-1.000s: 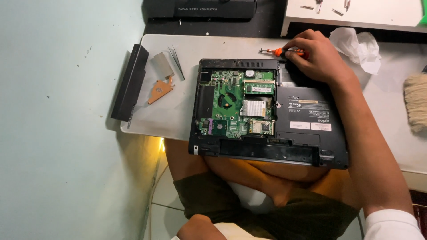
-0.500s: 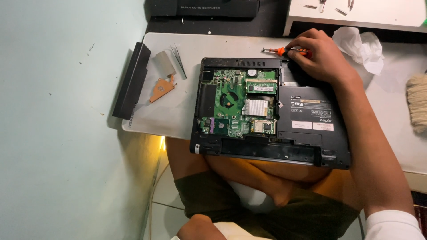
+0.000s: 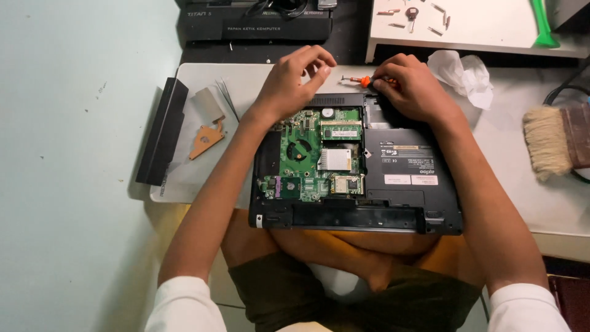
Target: Disassembling internal laptop components using a screwdriver and cleaning with a brush.
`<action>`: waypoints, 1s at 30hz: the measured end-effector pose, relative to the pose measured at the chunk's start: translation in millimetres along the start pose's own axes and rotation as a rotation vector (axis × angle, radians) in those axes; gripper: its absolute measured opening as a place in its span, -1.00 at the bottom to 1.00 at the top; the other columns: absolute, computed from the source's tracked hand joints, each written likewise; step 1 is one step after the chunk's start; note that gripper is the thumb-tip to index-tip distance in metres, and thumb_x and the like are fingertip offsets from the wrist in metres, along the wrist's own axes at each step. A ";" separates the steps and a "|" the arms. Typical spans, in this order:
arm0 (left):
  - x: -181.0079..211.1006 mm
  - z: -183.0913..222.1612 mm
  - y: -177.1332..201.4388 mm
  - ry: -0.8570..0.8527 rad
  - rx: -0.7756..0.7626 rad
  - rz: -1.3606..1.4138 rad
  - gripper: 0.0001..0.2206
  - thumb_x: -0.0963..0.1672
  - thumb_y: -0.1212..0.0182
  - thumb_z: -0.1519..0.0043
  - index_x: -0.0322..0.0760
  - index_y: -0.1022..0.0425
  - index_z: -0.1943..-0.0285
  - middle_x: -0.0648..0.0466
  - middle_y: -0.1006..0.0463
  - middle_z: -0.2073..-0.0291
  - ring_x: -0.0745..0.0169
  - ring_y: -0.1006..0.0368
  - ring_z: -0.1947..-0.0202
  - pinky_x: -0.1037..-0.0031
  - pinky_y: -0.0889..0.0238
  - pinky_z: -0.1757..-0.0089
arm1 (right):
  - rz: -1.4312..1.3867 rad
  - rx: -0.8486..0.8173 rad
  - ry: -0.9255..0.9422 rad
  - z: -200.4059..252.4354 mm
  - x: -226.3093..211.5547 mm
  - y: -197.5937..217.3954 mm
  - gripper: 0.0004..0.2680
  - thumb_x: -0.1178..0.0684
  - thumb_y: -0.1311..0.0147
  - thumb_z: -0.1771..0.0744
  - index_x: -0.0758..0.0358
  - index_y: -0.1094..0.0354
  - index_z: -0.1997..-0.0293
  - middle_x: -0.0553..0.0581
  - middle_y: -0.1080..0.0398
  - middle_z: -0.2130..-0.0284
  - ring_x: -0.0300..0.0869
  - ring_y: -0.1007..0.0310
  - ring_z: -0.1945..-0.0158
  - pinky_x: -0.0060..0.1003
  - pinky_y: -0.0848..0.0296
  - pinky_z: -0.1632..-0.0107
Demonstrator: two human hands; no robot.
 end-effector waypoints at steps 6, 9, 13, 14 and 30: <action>-101.4 -14.3 -52.0 0.129 -0.156 0.094 -0.60 -0.02 -0.47 -0.45 0.02 -0.62 -0.48 0.03 -0.75 0.11 0.08 -0.66 0.22 0.18 -0.52 0.11 | -0.061 0.071 -0.014 -2.6 9.6 0.1 -0.85 0.11 -0.23 -0.55 0.22 -0.56 -0.30 0.23 -0.53 0.09 0.21 -0.60 -0.07 0.02 -0.55 -0.08; -88.8 -8.3 -45.7 0.134 -0.085 0.237 -0.50 -0.04 -0.49 -0.49 0.08 -0.50 -0.63 0.07 -0.77 0.04 0.18 -0.63 0.17 0.37 -0.47 0.13 | 0.040 0.037 -0.005 -0.6 1.7 0.9 -0.85 0.08 -0.23 -0.56 0.15 -0.53 -0.31 0.12 -0.49 0.09 0.11 -0.57 -0.08 0.02 -0.47 -0.07; -70.4 -6.3 -37.0 0.003 -0.114 0.014 -0.71 -0.02 -0.46 -0.51 -0.02 -0.66 -0.38 0.07 -0.75 0.04 0.01 -0.62 0.09 0.13 -0.47 -0.01 | 0.056 0.050 0.059 -8.7 -17.4 6.5 -0.85 0.14 -0.22 -0.58 0.21 -0.53 -0.35 0.14 -0.47 0.06 0.12 -0.53 -0.06 0.01 -0.47 -0.08; -65.2 -5.6 -40.5 -0.021 -0.127 -0.024 -0.80 -0.02 -0.44 -0.53 -0.05 -0.72 -0.25 0.12 -0.75 0.07 0.07 -0.60 0.10 0.17 -0.44 -0.02 | 0.038 0.065 0.066 -5.3 -22.2 9.1 -0.86 0.16 -0.22 -0.59 0.25 -0.56 -0.34 0.16 -0.46 0.07 0.12 -0.51 -0.03 0.00 -0.50 -0.08; -54.4 -10.3 -29.8 0.014 -0.091 0.077 -0.91 -0.13 -0.48 -0.48 -0.24 -0.76 0.05 0.15 -0.68 0.15 0.35 -0.56 0.26 0.46 -0.40 0.27 | -0.052 0.043 0.115 -5.5 -48.7 22.8 -0.83 0.33 -0.27 -0.52 0.40 -0.60 -0.31 0.21 -0.51 -0.02 0.02 -0.39 0.00 -0.13 -0.45 0.00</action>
Point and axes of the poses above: each hand's wrist, its own z-axis away from the middle knuckle, its own y-axis out of the back of the hand, x = y × z, the point moved 9 cm from there along -z, towards the middle knuckle
